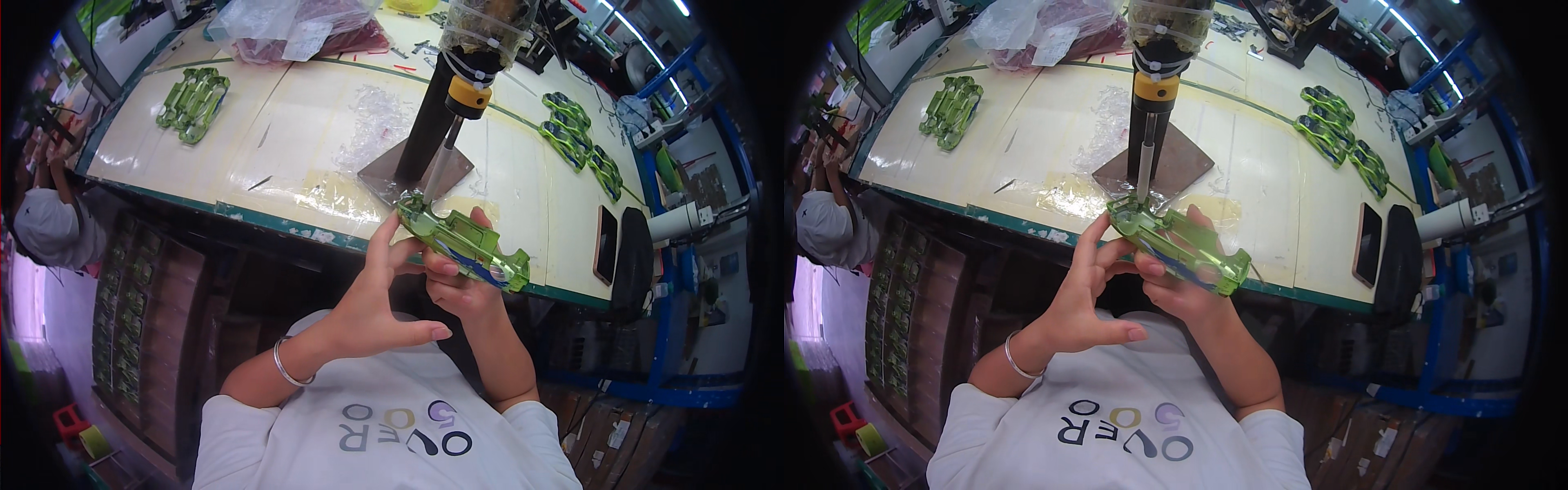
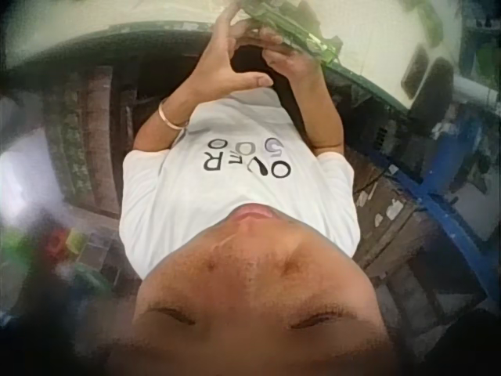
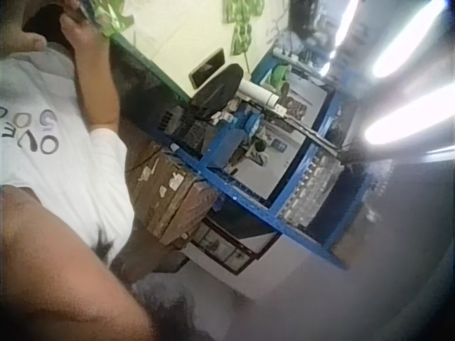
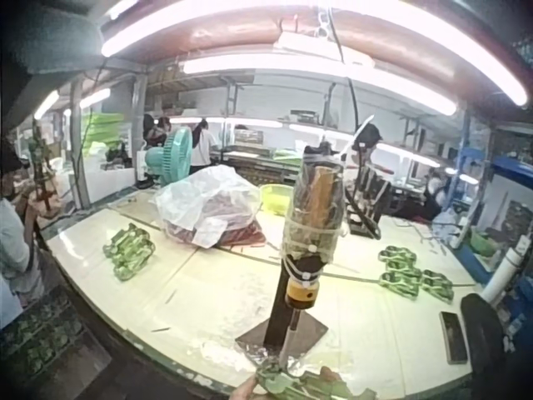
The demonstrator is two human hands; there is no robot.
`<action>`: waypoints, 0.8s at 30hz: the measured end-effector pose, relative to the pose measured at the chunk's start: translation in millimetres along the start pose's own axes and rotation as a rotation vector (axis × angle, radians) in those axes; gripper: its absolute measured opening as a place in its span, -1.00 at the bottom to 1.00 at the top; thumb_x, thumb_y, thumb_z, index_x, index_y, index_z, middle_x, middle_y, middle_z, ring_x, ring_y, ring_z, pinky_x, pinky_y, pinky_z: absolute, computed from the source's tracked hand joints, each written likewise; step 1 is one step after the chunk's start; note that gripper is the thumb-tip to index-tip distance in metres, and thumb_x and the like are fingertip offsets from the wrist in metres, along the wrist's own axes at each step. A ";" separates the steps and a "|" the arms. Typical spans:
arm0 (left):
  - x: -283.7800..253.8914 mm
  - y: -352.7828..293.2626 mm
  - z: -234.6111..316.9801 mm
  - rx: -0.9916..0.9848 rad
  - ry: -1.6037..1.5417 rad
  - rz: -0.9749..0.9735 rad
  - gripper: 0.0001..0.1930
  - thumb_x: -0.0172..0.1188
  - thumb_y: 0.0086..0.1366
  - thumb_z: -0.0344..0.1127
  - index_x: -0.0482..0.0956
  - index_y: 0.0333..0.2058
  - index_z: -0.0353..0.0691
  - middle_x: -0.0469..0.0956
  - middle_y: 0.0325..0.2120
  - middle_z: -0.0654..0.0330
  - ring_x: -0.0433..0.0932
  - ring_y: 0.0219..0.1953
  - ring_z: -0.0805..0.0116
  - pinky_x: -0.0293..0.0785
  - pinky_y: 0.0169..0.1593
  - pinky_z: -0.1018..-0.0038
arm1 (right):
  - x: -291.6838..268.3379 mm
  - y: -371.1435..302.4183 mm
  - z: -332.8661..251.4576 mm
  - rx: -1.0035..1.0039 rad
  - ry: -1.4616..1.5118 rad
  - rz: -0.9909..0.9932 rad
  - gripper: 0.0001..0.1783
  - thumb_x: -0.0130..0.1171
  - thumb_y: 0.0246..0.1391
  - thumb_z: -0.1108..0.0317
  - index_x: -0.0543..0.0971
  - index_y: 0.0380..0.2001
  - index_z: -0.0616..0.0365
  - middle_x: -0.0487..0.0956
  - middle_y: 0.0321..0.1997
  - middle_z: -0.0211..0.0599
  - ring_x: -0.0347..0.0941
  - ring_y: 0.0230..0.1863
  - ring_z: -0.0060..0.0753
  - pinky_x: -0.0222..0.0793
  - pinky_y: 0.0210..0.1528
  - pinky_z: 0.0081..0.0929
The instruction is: The person assembles small green electronic devices at a workbench. They pick up a device, insert a small black component into it, and then place the device on the table. This process is repeated for multiple units throughout the video.
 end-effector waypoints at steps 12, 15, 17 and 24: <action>1.8 4.0 4.4 0.008 0.017 -0.050 0.20 0.35 -0.18 -0.21 -0.55 0.10 -0.38 0.05 0.04 -0.14 0.15 0.08 0.13 0.12 0.10 0.32 | 1.4 1.5 -4.9 -0.006 -0.041 0.016 -0.29 -0.41 0.05 -0.17 0.24 -0.04 0.29 0.27 -0.56 -0.04 0.07 -0.78 -0.48 0.09 -0.82 -0.61; 2.1 3.6 3.3 0.018 0.029 -0.061 0.20 0.35 -0.17 -0.20 -0.57 0.09 -0.36 0.03 0.06 -0.15 0.14 0.08 0.13 0.13 0.10 0.32 | -1.5 1.3 -5.7 -0.007 -0.077 0.005 -0.30 -0.40 0.04 -0.17 0.26 -0.05 0.28 0.28 -0.56 -0.03 0.07 -0.78 -0.48 0.08 -0.83 -0.63; -0.4 2.1 0.3 0.019 0.053 -0.068 0.21 0.35 -0.16 -0.19 -0.59 0.09 -0.35 0.02 0.07 -0.16 0.13 0.09 0.13 0.13 0.09 0.31 | -4.3 1.5 -4.9 -0.001 -0.082 0.018 -0.30 -0.39 0.04 -0.17 0.27 -0.06 0.27 0.30 -0.54 0.00 0.08 -0.78 -0.47 0.10 -0.83 -0.62; -48.9 -7.5 -6.4 -0.262 0.241 0.039 -0.46 0.27 -0.07 -0.30 0.34 -0.09 -0.34 0.47 -0.27 0.06 0.41 -0.18 0.30 0.32 -0.13 0.43 | -19.7 -28.8 5.2 -0.015 -0.127 0.286 -0.34 -0.40 0.05 -0.16 0.29 -0.09 0.23 0.39 -0.36 0.19 0.25 -0.72 -0.32 0.29 -0.72 -0.42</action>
Point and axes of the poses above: each hand's wrist, its own y-axis towards the middle knuckle, its own x-axis out of the palm, z = x × y, the point moved 2 cm from there along y, towards the middle knuckle
